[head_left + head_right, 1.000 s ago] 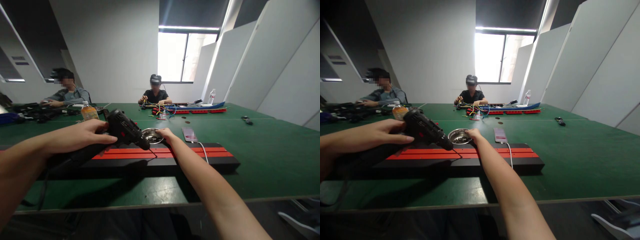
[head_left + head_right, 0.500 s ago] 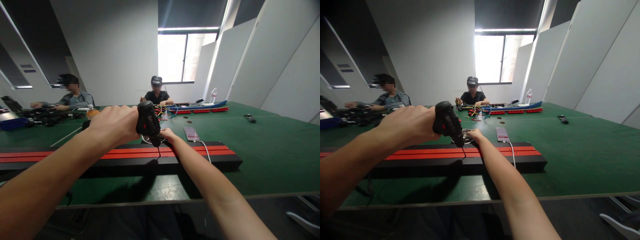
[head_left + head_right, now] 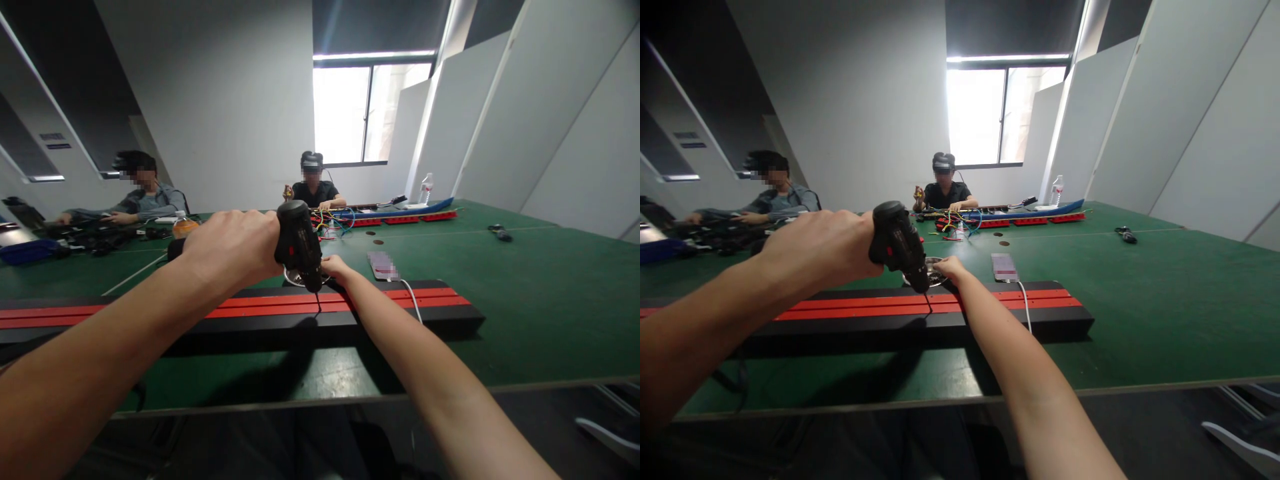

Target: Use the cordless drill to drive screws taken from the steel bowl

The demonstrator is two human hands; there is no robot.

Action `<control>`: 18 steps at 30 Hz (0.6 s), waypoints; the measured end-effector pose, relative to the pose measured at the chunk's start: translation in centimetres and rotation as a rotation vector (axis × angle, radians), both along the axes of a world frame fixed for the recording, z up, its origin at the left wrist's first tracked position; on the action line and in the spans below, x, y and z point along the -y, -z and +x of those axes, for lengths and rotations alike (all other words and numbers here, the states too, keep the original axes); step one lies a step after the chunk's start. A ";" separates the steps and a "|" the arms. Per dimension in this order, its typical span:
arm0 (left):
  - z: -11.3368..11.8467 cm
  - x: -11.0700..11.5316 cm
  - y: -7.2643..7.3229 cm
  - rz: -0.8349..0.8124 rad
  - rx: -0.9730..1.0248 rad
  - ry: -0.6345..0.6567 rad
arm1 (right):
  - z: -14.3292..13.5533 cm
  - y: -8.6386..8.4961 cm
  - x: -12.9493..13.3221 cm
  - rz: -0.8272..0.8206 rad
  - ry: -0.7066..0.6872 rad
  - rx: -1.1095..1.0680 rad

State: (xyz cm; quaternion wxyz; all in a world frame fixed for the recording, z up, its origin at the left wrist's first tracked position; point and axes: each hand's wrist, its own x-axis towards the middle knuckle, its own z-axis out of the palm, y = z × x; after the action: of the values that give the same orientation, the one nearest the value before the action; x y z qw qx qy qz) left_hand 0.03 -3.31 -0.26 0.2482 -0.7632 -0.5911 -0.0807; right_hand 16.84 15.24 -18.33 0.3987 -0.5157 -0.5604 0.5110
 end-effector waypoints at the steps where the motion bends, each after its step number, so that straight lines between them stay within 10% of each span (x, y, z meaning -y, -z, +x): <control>1: 0.0 0.0 0.0 -0.003 0.002 -0.012 | 0.0 0.0 -0.1 -0.004 0.002 -0.001; 18: -0.5 0.2 0.6 -0.013 0.067 -0.046 | 0.5 0.7 0.0 0.063 0.019 0.130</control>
State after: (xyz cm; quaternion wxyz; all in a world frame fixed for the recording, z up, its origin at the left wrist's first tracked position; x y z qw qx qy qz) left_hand -0.47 -3.51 -0.84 0.2249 -0.7479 -0.6170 -0.0966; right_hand 17.36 15.20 -19.06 0.3825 -0.5402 -0.5960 0.4546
